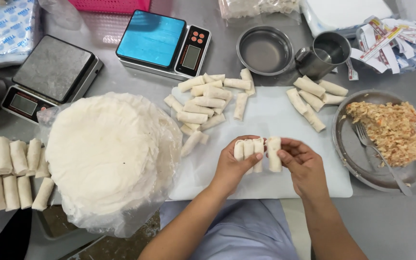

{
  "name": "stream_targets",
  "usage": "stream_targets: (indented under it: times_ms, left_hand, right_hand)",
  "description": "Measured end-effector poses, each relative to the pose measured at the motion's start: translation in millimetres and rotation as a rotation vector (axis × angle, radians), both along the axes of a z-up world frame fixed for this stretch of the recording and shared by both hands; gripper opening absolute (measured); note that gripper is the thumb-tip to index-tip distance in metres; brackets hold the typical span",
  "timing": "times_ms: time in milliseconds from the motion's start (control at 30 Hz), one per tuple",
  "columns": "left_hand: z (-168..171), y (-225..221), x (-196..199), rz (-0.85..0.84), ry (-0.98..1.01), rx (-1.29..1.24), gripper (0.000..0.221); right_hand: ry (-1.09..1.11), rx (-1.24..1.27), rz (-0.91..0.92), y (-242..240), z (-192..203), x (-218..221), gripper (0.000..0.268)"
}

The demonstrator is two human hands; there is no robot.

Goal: The person organizes and packs spring rolls into plastic bags on a table using their hands.

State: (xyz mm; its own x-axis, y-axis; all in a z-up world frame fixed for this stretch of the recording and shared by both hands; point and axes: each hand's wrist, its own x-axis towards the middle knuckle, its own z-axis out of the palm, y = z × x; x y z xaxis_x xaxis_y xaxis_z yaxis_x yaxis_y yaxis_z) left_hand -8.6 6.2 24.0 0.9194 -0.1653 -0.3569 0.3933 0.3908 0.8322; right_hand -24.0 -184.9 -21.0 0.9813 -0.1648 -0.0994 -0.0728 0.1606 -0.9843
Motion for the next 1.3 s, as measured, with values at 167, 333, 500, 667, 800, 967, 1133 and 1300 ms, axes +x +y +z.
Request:
stream_targets:
  times_ms: [167, 333, 500, 667, 800, 967, 1133, 1300]
  left_hand:
    - [-12.6, -1.3, 1.5, 0.016, -0.025, -0.016, 0.049]
    - [-16.1, -5.2, 1.1, 0.026, 0.008, -0.035, 0.051]
    - [-37.8, -3.5, -1.0, 0.115, 0.148, -0.121, 0.054]
    - [-16.1, 0.8, -1.4, 0.120, 0.258, -0.284, 0.050]
    - [4.3, 14.3, 4.4, 0.155, 0.285, -0.359, 0.046]
    - [-31.4, 7.6, 15.2, 0.166, 0.251, -0.352, 0.046]
    - [-37.7, -1.0, 19.7, 0.135, 0.236, -0.347, 0.048]
    - [-37.0, -4.3, 21.7, 0.109, 0.125, -0.206, 0.050]
  right_hand:
    - [0.045, -0.055, 0.022, 14.6, 13.5, -5.2, 0.037]
    - [0.008, -0.118, 0.004, 19.4, 2.8, -5.8, 0.035]
    - [-0.327, -0.662, 0.312, -0.6, 5.8, 27.2, 0.034]
    - [-0.544, -1.444, -0.086, -49.5, -24.5, 117.7, 0.034]
    - [-0.264, -0.905, -0.088, -47.5, -8.5, 107.3, 0.046]
    - [-0.116, -0.363, 0.072, -22.1, -4.8, 71.7, 0.048]
    - [0.027, 0.149, 0.130, -47.1, -22.8, 76.7, 0.034]
    - [-0.006, -0.080, 0.113, -21.5, -1.9, 38.8, 0.050]
